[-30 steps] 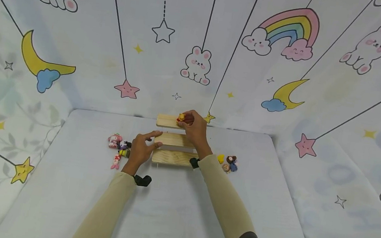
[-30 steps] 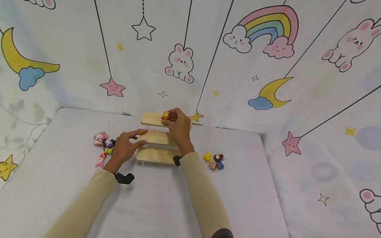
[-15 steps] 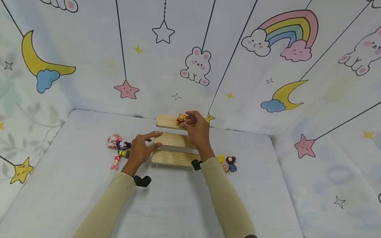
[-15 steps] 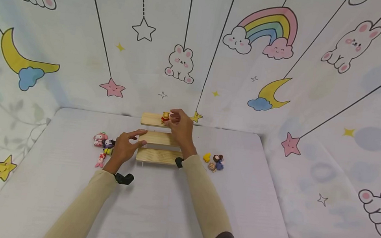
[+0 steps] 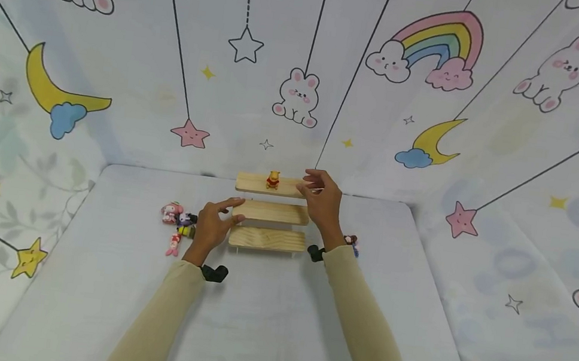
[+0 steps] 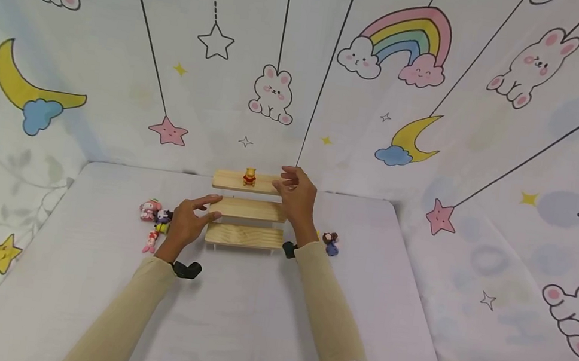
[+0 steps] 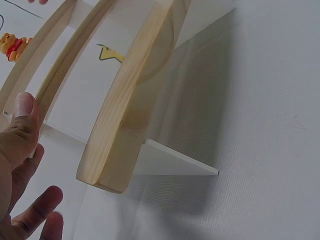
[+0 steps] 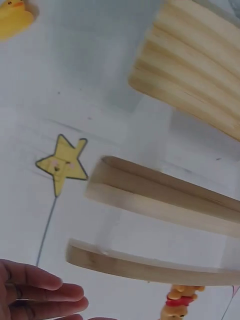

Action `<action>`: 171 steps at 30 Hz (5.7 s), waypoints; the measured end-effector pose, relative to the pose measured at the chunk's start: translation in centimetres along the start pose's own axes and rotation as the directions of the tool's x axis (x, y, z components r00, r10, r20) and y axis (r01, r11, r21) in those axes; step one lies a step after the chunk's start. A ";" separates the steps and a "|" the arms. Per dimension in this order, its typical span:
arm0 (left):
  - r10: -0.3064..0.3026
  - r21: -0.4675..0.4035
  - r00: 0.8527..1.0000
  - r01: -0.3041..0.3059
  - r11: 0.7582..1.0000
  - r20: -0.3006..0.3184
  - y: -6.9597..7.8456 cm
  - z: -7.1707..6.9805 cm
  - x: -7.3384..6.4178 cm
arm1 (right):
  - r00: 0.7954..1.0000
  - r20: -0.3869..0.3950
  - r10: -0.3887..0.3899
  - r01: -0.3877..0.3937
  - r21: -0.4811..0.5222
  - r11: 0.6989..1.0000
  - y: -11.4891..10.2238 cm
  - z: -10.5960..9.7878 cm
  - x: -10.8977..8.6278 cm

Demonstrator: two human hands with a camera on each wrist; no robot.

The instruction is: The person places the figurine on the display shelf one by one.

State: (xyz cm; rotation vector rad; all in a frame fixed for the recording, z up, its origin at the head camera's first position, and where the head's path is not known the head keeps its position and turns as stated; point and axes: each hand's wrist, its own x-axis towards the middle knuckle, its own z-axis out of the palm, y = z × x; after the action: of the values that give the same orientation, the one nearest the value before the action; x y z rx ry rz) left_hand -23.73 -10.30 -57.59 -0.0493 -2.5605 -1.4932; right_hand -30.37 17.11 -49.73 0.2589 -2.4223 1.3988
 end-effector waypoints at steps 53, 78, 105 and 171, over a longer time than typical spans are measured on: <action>-0.045 -0.003 0.999 0.045 0.999 0.018 0.0 -0.1 0.4 | 0.929 -0.034 0.369 -0.366 -0.230 0.902 11.2 -6.0 -7.9; -0.066 0.016 0.997 0.066 0.998 0.025 0.2 -0.1 0.2 | 0.935 -0.048 0.353 -0.348 -0.334 0.876 10.6 -3.8 -7.2; -0.059 -0.012 0.998 0.060 0.998 0.020 0.6 -0.2 0.1 | 0.960 0.008 0.280 -0.249 -0.433 0.866 11.0 -2.8 -7.1; -0.062 -0.027 0.998 0.062 0.998 0.020 0.1 -0.1 0.1 | 0.991 0.071 0.117 -0.120 0.028 0.992 -1.3 -0.7 0.1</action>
State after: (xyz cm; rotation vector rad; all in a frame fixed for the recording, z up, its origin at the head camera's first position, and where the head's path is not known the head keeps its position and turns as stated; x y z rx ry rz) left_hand -23.83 -10.40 -57.44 0.0129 -2.5788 -1.5572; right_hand -29.88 17.12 -48.35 0.1760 -2.5099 1.5033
